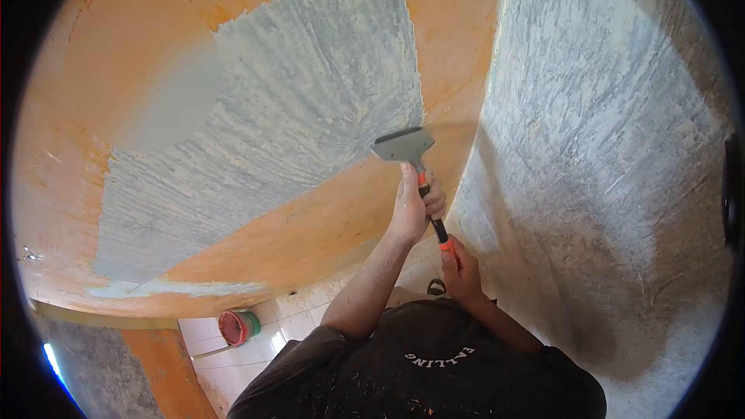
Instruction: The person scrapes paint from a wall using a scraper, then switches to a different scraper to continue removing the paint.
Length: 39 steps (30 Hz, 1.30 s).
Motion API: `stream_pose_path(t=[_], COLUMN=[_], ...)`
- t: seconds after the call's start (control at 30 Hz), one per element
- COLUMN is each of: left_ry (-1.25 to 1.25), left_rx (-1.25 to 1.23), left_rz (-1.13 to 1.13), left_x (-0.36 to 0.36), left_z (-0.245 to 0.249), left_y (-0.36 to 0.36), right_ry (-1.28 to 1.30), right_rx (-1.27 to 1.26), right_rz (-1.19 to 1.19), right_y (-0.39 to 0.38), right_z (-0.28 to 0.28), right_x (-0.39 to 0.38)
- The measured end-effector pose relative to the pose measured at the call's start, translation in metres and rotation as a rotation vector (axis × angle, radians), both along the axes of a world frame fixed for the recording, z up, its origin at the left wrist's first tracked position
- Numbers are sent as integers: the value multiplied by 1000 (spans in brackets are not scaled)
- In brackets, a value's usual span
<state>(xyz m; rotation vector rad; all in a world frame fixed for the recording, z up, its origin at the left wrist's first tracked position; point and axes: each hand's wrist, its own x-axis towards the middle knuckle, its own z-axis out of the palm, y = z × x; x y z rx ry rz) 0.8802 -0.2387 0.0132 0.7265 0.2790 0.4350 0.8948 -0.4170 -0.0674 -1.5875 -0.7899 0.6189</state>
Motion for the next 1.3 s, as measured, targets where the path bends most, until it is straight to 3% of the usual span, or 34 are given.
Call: stream_pose_path(t=[0.37,0.47,0.63,0.77,1.03,1.3], left_ry=[41,37,-6,50,53,-21], left_rx=[28,61,5,110,43,46], left_rz=[23,30,21,42,78,39], left_x=[4,9,5,14,17,15], left_z=[4,15,10,14,19,21], left_y=[0,1,1,-2,-5,-3], right_ry=[34,175,-17,119,-81,-70], right_rx=[30,68,54,29,30,21], right_rz=[19,-10,-2,-44,-50,-11], right_y=[5,5,3,6,3,0], right_z=[-8,-2,-6,2,13,20], right_x=[6,6,8,10,20,25])
